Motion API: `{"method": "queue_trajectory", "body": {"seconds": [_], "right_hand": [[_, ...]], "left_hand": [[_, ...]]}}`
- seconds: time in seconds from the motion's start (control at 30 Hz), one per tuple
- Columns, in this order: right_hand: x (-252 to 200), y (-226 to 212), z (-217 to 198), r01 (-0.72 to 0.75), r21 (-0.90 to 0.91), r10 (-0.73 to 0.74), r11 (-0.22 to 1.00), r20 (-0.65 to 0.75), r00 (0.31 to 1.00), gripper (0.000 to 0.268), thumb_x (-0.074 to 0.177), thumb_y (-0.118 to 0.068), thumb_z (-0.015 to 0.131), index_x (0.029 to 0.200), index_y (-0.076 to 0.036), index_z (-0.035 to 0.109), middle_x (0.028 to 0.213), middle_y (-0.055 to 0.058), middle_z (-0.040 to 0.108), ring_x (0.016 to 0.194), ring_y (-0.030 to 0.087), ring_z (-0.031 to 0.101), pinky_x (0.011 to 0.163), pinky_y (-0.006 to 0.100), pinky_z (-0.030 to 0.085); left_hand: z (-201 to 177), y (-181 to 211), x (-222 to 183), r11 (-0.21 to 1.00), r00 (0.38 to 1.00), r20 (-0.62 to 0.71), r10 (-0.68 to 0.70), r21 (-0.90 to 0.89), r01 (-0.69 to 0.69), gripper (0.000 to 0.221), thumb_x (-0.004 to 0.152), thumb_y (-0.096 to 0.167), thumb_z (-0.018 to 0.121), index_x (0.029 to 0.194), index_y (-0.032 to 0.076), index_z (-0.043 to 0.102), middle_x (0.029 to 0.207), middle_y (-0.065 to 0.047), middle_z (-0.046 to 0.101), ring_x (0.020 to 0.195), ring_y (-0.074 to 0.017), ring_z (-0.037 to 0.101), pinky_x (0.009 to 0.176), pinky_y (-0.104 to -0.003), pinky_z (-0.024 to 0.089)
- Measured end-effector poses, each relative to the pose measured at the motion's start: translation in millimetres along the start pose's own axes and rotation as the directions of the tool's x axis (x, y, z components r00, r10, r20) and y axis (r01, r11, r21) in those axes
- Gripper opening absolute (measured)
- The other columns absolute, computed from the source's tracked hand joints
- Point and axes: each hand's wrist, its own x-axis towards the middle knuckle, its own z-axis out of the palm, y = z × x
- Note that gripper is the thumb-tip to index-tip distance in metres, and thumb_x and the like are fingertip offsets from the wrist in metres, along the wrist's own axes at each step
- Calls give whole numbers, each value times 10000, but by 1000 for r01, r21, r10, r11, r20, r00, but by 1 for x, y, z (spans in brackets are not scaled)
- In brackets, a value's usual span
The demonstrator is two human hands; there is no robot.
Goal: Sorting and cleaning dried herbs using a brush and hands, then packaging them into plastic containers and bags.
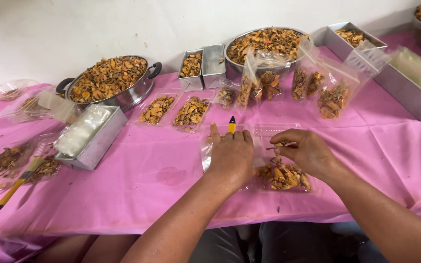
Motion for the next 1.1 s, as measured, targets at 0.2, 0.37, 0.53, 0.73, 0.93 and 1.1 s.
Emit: {"method": "queue_trajectory", "body": {"seconds": [0.2,0.37,0.53,0.73,0.93,1.1], "right_hand": [[-9,-26,4,-37,24,38,999,-53,998,409,824,0,817,1200,-154,769,1067,112,762,1050,252,727,928,382,635],[-10,-14,5,12,247,17,969,-112,994,405,836,6,815,1200,-46,646,967,93,655,995,182,691,907,334,617],[-3,-34,-12,41,18,-42,999,14,999,187,899,4,749,1072,-54,790,983,126,761,981,250,773,906,364,626],[-14,-70,-28,293,58,-293,954,-13,956,216,869,74,726,1051,-31,773,967,129,718,974,221,710,909,411,603],[-11,-97,-32,515,-304,-540,802,0,841,71,897,-46,751,959,-75,734,999,23,749,933,140,700,839,278,566],[-29,-134,-46,331,-63,-334,941,-45,941,100,953,-21,651,1010,-25,734,1111,97,718,982,191,732,979,317,637]], "left_hand": [[16,14,19,995,993,-100,59,-74,-67,788,753,270,817,1367,-99,487,1212,-233,641,1191,-434,607,1162,-762,75],[12,12,19,968,987,-138,80,-227,-110,807,756,383,769,1368,-76,513,1205,-222,661,1186,-428,627,1149,-747,154],[20,-4,20,896,976,-196,91,-411,-166,916,749,530,756,1420,-46,520,1289,-242,651,1265,-433,598,1160,-738,196],[-3,-17,0,769,960,-267,78,-597,-228,999,765,564,744,1472,-76,450,1368,-302,596,1352,-459,527,1195,-720,145],[2,-21,1,748,962,-272,31,-632,-203,1085,660,653,698,1537,89,399,1482,-174,522,1312,-411,499,1035,-510,406],[-18,-21,-22,581,981,-189,-35,-803,-134,1065,608,611,708,1523,142,433,1386,-43,593,1168,-203,638,972,-365,468]]}}
